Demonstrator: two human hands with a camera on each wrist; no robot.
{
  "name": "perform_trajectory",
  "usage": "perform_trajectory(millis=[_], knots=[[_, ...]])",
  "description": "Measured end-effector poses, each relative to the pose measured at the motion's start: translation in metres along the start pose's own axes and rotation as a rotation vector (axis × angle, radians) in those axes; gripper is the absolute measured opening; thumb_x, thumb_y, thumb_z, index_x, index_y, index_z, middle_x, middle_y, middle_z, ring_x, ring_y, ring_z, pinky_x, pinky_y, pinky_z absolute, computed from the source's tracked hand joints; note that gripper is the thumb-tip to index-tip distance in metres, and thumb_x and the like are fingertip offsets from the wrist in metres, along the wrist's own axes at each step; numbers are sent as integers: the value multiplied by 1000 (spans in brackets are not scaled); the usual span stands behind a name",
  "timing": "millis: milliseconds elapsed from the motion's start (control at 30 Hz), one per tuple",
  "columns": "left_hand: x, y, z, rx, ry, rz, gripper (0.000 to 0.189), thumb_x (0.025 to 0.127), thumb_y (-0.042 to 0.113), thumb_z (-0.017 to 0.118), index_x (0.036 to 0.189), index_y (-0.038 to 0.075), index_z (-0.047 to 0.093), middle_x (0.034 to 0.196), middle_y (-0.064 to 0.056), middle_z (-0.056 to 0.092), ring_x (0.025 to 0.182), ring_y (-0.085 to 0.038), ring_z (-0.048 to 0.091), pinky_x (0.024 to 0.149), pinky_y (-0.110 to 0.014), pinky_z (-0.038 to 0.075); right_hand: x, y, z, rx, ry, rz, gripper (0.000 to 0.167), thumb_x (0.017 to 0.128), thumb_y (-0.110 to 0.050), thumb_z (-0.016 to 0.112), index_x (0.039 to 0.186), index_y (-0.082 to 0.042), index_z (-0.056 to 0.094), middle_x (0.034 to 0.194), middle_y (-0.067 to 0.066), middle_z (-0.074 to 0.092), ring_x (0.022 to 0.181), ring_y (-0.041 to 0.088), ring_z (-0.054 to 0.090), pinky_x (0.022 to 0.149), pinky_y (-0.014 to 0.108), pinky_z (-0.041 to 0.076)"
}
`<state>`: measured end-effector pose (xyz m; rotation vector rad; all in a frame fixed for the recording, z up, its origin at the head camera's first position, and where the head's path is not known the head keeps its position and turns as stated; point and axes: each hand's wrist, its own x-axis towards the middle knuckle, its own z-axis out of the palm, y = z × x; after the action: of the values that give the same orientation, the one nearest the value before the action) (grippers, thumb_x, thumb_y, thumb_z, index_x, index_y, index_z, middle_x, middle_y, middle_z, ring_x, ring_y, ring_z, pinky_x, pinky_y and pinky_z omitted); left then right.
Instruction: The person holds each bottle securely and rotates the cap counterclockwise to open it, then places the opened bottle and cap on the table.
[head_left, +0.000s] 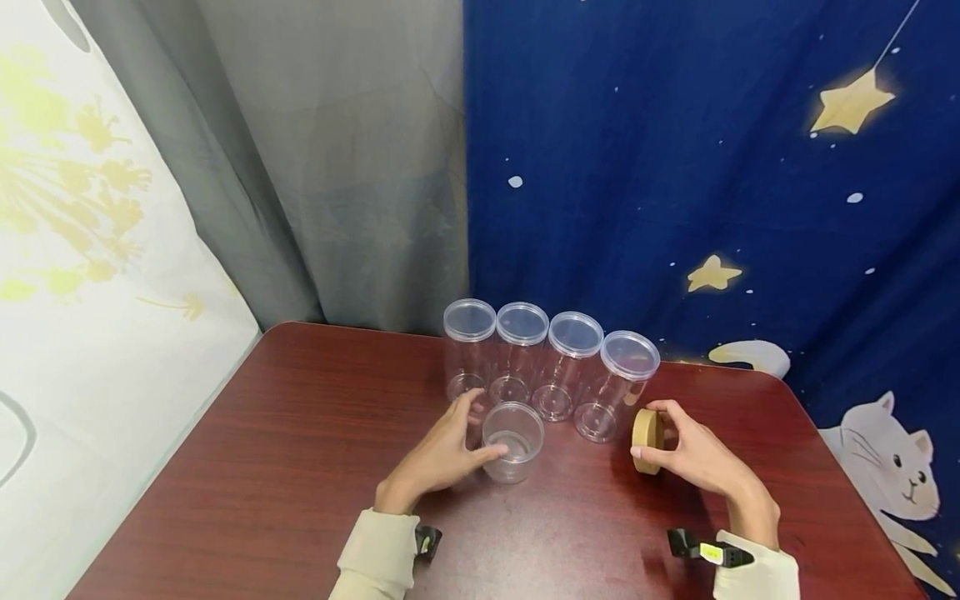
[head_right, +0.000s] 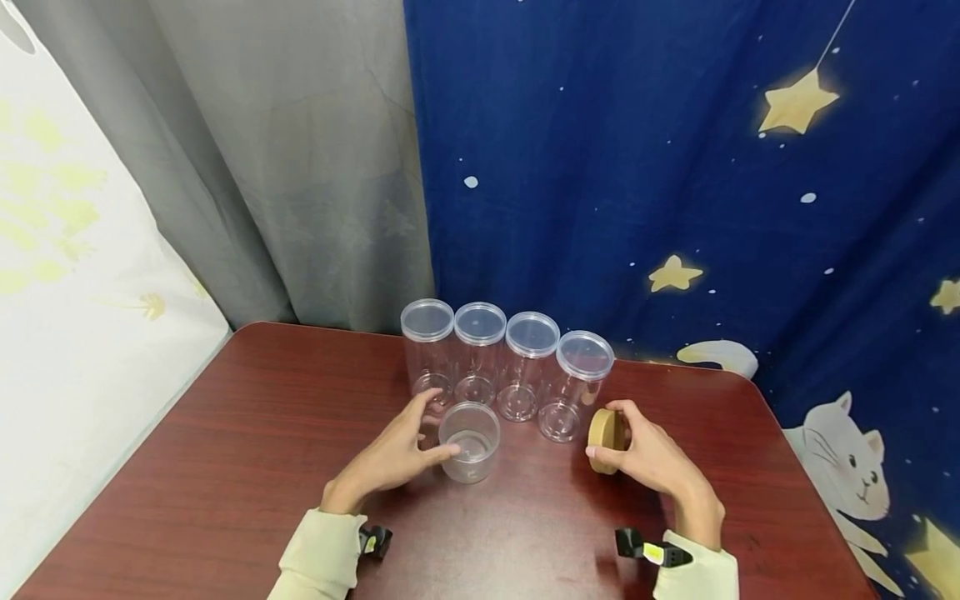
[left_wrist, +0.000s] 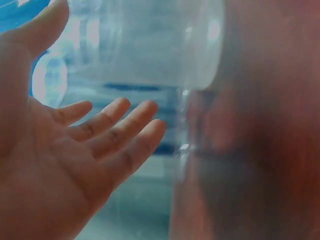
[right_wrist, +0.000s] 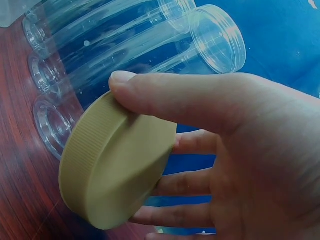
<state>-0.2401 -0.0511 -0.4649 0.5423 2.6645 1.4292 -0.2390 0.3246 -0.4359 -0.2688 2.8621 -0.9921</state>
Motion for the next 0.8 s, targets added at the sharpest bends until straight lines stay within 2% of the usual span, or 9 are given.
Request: perform_trajectory(millis=[233,467,567,667,800], knots=[[0,-1,-17,49,179,-14,53,91,32,71,135,10,51,113,-11,63,102,-20,65,89,-42,53,1,1,-2,-3,9,0,74,81,-40,81,133,-4,41,111,13,67,106,29,65,76,31,50],[5,-5,-19,38,323,16,44,94,28,69,129,6,54,97,-6,64,90,-17,65,83,-42,53,-1,1,-1,-39,26,2,71,79,-42,81,127,-5,43,110,12,68,105,26,64,79,33,50],[6,-7,-19,33,364,5,44,95,26,67,131,4,53,100,-7,63,93,-20,65,82,-40,51,-1,1,-1,-34,31,8,70,79,-41,82,125,-5,43,109,12,67,102,25,63,78,31,49],[7,-9,-19,23,377,-13,46,95,24,66,133,3,51,108,-11,62,99,-23,63,85,-41,49,-2,1,-1,-29,29,18,70,78,-40,82,124,-5,42,108,12,66,100,25,62,77,31,48],[6,-12,-18,14,379,-16,50,95,23,67,136,3,48,120,-15,58,109,-26,59,93,-45,48,-2,2,0,-36,31,21,77,79,-42,82,130,-2,40,115,18,63,105,30,61,82,38,49]])
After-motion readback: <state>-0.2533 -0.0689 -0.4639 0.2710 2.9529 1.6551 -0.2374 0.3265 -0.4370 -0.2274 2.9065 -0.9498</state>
